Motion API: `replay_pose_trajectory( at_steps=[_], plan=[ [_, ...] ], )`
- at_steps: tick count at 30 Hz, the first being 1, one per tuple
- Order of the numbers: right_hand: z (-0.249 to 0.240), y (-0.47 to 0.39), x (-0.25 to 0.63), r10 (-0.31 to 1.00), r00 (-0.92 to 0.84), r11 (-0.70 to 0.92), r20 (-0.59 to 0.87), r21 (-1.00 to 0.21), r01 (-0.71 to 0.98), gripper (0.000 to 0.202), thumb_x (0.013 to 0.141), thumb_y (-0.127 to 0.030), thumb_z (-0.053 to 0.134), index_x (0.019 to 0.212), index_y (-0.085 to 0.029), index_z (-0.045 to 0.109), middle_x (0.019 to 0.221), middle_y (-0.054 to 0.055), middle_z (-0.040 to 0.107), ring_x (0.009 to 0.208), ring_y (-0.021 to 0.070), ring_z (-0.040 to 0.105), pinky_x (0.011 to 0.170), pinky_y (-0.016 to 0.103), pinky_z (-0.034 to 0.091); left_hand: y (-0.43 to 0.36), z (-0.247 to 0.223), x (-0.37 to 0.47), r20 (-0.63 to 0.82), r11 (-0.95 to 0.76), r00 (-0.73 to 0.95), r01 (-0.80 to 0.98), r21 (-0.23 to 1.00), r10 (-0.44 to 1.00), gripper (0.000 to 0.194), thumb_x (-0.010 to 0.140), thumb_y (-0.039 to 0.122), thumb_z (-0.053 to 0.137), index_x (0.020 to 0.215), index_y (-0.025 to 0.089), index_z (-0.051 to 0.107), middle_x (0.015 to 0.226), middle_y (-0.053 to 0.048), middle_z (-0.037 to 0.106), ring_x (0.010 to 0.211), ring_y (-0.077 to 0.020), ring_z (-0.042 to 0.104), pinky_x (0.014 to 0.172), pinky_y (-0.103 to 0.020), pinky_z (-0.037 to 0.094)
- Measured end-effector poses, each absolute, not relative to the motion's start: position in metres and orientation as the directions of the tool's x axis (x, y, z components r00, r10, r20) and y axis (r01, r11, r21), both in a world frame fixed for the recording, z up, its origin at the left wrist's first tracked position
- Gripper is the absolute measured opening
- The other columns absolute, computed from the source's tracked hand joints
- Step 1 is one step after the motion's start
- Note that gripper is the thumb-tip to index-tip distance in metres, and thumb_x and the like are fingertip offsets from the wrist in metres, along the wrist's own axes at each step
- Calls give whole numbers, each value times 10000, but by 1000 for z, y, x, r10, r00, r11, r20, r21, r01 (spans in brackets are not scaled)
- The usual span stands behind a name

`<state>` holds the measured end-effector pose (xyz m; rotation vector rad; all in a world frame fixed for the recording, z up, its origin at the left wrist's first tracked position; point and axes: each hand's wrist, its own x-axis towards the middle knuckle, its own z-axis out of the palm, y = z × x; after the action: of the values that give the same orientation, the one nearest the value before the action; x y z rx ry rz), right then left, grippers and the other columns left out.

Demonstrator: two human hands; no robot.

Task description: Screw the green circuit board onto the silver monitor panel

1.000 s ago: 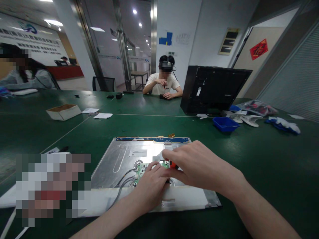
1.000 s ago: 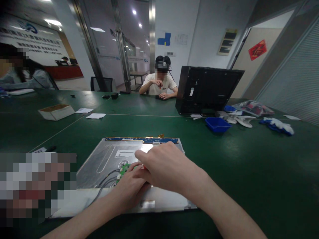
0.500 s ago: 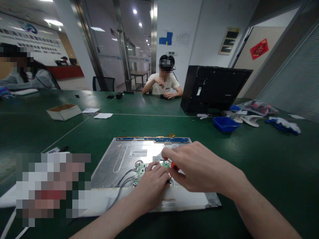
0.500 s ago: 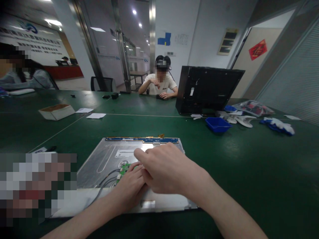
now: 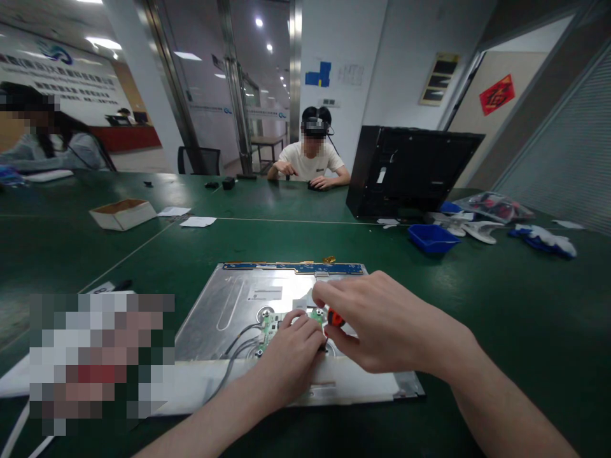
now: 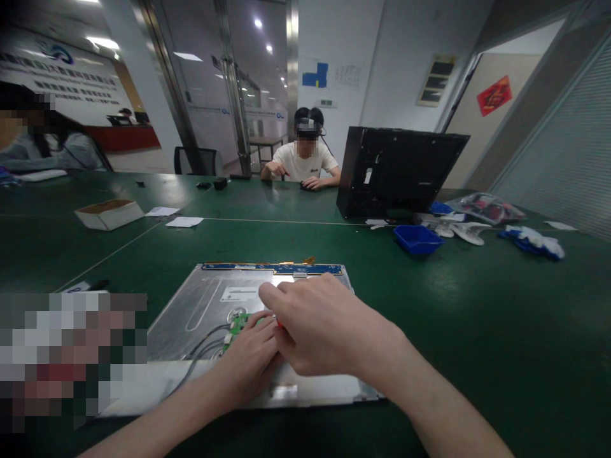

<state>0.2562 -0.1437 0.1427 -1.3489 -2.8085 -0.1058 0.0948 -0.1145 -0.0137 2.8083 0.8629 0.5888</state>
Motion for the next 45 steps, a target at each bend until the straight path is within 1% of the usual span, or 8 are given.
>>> replay_pose_trajectory(
  at_steps=[5,12,17,22,28,33,38,45],
  plan=[
    [142,-143,257,791,-610,608,54,46,793,148,864,-354,486,921,-217,491,771,6,647,656,167,573,501,274,232,-114,-15,95,321,-825,760,508,249,565,176,878,153,469,1000,203,585,1017,-47,627,1009,-211,544,1010,-430,305],
    [143,-143,254,768,-638,637,53,38,770,82,878,-286,470,907,-214,496,785,1,650,661,153,573,504,272,235,-115,-17,96,335,-820,748,519,243,573,155,877,162,477,994,185,576,1069,-59,618,1067,-218,519,1035,-422,276],
    [143,-143,255,775,-630,629,49,41,777,86,885,-284,456,913,-211,489,793,3,648,668,146,565,513,264,236,-114,-15,96,353,-836,758,503,218,548,178,885,169,471,1026,194,575,1044,-54,627,1058,-211,527,1031,-421,282],
    [142,-143,255,771,-634,632,67,49,774,81,878,-283,462,901,-211,490,786,2,647,663,154,570,503,269,224,-113,-16,96,326,-832,766,511,215,554,180,886,177,471,1033,187,574,1062,-61,623,1068,-221,522,1031,-428,276],
    [140,-143,255,756,-650,649,74,47,760,88,880,-297,458,894,-216,489,780,-2,647,650,158,569,501,279,216,-115,-15,96,302,-817,759,529,229,576,183,880,165,459,1017,181,578,1069,-65,617,1075,-226,516,1037,-433,266],
    [139,-141,256,761,-644,644,73,26,764,154,887,-368,461,888,-218,493,794,4,650,681,165,579,511,277,226,-116,-13,97,305,-807,747,537,246,590,203,899,180,432,1037,187,581,1054,-68,615,1066,-234,515,1012,-447,298],
    [140,-141,255,745,-665,665,46,22,747,60,855,-267,467,882,-216,484,795,1,637,654,157,559,513,273,244,-116,-13,97,310,-803,741,542,250,596,217,884,188,458,1067,191,574,1068,-62,616,1085,-232,500,1023,-437,281],
    [142,-143,256,729,-683,684,47,-2,729,64,815,-247,467,865,-207,465,792,3,619,627,146,523,502,273,249,-115,-14,97,303,-818,761,526,231,574,197,867,184,493,1041,188,585,1074,-61,623,1087,-220,507,1030,-411,265]
  ],
)
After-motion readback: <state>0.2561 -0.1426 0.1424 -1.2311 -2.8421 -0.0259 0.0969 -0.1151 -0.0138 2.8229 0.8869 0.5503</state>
